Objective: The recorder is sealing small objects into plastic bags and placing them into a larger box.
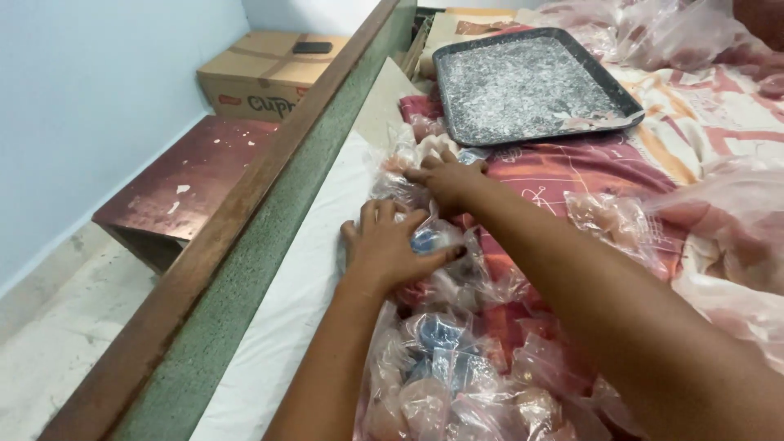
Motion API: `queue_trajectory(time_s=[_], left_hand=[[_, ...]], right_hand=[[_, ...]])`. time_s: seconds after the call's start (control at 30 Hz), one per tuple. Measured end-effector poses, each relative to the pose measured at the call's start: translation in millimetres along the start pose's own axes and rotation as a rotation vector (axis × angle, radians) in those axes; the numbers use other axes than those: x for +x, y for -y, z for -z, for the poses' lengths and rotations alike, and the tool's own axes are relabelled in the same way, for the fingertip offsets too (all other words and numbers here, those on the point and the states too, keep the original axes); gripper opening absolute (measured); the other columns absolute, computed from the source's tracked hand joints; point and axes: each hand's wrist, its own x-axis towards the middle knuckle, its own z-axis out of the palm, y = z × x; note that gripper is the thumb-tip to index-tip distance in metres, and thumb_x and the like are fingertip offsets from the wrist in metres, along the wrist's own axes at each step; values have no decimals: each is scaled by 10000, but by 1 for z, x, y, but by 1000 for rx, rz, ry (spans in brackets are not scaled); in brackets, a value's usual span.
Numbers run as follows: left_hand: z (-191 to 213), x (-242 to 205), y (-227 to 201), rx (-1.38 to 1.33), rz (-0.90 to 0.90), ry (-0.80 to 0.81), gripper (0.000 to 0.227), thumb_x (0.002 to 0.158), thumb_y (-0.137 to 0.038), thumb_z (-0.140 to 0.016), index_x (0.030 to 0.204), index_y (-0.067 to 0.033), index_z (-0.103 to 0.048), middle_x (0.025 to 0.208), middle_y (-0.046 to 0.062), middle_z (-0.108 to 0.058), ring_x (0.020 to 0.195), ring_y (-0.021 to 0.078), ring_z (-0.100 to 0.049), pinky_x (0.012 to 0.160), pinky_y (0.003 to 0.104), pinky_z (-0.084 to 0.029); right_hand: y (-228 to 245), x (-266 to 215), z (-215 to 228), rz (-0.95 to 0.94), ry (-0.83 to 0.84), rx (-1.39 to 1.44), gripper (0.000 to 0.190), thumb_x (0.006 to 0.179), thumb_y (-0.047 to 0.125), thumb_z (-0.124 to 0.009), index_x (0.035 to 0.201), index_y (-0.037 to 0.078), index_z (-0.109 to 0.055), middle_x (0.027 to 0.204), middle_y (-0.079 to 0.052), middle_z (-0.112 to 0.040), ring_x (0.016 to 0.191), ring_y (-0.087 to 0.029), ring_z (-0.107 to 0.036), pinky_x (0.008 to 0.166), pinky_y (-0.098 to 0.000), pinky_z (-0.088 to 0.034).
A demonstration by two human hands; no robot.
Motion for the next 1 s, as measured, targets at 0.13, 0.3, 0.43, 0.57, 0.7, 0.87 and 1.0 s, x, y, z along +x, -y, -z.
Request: queue_trajectory(time_s=[0.13, 0.3, 0.43, 0.57, 0.7, 0.87, 1.0], left_hand=[[13, -23, -6, -5, 22, 157, 820, 628, -722, -768, 1347, -346, -644, 1613, 135, -233, 1527, 431, 24, 1111, 768, -24], [10, -49, -6, -60, -54, 109, 826, 614, -704, -785, 1347, -346, -661, 1611, 145, -281, 1552, 423, -10, 1136, 766, -14], [15, -73, -12, -70, -247, 46, 885, 584, -769, -738, 1332, -299, -675, 1508, 121, -473, 1558, 368, -166, 1188, 732, -14], [5, -105, -33, -174, -333, 119, 932, 641, -814, -688, 1364, -227, -653, 1515, 143, -492, 1525, 474, -161, 1130, 761, 79], [17, -130, -55, -356, -316, 278, 925, 842, -835, -385, 1390, -127, -619, 1409, 197, -576, 1482, 452, -323, 1237, 682, 80], [8, -138, -59, -366, -318, 300, 976, 945, -823, -258, 1384, -7, -563, 1476, 269, -477, 1514, 462, -266, 1235, 680, 60], [1, -152, -60, -264, -395, 106, 1071, 872, -854, -443, 1403, 76, -476, 1524, 299, -382, 1529, 534, -116, 1198, 683, 22]], right_hand=[[-7, -20, 13, 28, -26, 33, 1065, 646, 305, -906, 1548, 448, -360, 1583, -33, -360, 1513, -322, -259, 1044, -743, -400], [-51, -68, 39, 199, -108, 155, 952, 589, 416, -909, 1467, 319, -553, 1461, -130, -508, 1333, -382, -498, 1110, -466, -471], [-57, -163, 78, 298, 18, 235, 964, 623, 482, -932, 1462, 202, -547, 1429, -134, -527, 1305, -320, -547, 1093, -471, -485], [-78, -251, 93, 263, 88, 223, 913, 678, 472, -931, 1471, 245, -541, 1564, -80, -446, 1351, -287, -486, 1056, -508, -502], [-136, -300, 74, 236, 237, 142, 914, 714, 556, -895, 1503, 314, -503, 1573, -15, -407, 1350, -247, -502, 1004, -462, -544], [-143, -305, 86, 108, 378, 102, 849, 744, 578, -832, 1513, 420, -510, 1650, 31, -413, 1257, -161, -678, 1093, -450, -541], [-70, -254, 121, -66, 368, -89, 601, 939, 543, -611, 1504, 386, -481, 1474, 22, -609, 1274, -183, -662, 1174, -438, -470]])
